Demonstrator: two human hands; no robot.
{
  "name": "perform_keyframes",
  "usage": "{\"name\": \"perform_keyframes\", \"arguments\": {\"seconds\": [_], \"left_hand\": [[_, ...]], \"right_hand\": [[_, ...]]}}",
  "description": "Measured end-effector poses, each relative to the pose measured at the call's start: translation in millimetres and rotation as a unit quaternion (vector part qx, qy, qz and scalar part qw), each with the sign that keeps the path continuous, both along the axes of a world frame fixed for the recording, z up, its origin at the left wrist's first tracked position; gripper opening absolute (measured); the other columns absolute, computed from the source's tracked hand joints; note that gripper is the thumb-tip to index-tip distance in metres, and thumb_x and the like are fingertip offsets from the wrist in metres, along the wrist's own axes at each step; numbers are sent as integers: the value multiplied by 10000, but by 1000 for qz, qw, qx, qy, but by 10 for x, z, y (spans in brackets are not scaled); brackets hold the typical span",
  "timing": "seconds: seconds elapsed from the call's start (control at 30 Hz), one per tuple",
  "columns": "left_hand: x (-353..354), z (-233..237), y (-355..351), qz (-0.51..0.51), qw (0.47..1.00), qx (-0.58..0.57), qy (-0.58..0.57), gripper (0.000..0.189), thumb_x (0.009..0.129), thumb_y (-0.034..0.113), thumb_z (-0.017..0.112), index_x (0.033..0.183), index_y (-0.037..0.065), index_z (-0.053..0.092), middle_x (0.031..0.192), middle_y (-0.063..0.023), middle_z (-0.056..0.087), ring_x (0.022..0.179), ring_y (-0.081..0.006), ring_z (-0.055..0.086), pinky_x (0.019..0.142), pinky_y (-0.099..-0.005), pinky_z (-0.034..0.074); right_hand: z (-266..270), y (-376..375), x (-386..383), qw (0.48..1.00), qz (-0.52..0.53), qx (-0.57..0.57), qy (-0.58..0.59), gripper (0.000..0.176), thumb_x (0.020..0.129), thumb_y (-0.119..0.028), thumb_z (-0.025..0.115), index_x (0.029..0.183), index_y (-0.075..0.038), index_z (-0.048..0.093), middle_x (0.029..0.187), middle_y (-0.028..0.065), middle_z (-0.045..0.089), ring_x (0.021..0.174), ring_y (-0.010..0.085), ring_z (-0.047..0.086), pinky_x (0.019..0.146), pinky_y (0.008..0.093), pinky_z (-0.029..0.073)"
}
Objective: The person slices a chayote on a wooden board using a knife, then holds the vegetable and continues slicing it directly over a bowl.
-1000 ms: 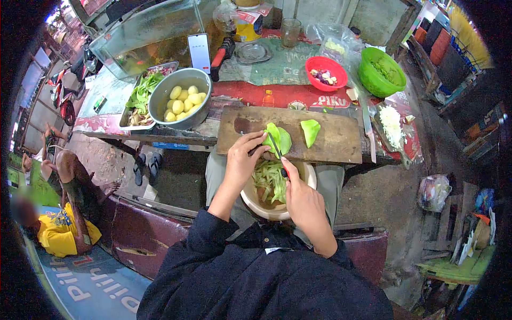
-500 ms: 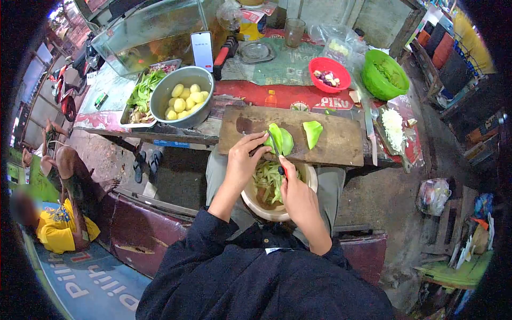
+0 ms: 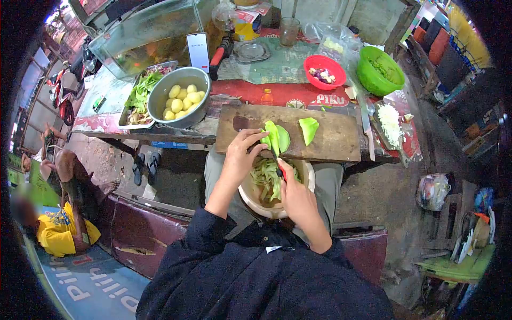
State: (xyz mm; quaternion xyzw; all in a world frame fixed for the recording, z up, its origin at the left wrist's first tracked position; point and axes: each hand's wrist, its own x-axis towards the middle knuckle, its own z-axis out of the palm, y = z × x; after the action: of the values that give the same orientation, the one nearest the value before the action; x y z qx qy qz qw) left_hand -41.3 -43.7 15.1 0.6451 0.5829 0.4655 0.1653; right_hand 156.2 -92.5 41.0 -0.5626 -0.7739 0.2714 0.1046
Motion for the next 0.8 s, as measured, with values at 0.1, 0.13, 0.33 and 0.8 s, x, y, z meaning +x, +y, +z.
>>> {"name": "perform_keyframes", "arguments": {"seconds": [0.1,0.13,0.33,0.8], "left_hand": [[-6,27,10,-7,1000,-4,6,351,836,58,766,1185,78,732,1222,-139,683,1124,-320,657,951,-389,526],[-7,36,3,-7,1000,-10,4,351,840,59,762,1190,78,727,1240,-141,676,1138,-323,651,958,-389,524],[-39,-7,5,-37,998,26,33,356,854,64,747,1207,91,703,1278,-141,650,1144,-335,647,948,-405,538],[-11,-22,8,-17,998,-35,-48,510,857,51,765,1337,91,597,1095,-158,715,1001,-278,710,852,-376,565]], "right_hand": [[72,98,-21,1000,10,9,16,536,1028,-186,474,1531,-260,306,972,237,720,851,454,695,735,562,544],[62,111,-49,1000,8,17,12,532,1026,-184,476,1529,-264,323,963,235,720,848,451,696,733,561,545],[67,126,-97,999,9,31,-35,521,1021,-176,481,1521,-275,378,1012,224,720,874,430,702,727,547,552],[244,-74,3,999,3,53,6,598,1003,-133,486,1563,-239,306,898,209,708,791,405,707,683,527,561]]}}
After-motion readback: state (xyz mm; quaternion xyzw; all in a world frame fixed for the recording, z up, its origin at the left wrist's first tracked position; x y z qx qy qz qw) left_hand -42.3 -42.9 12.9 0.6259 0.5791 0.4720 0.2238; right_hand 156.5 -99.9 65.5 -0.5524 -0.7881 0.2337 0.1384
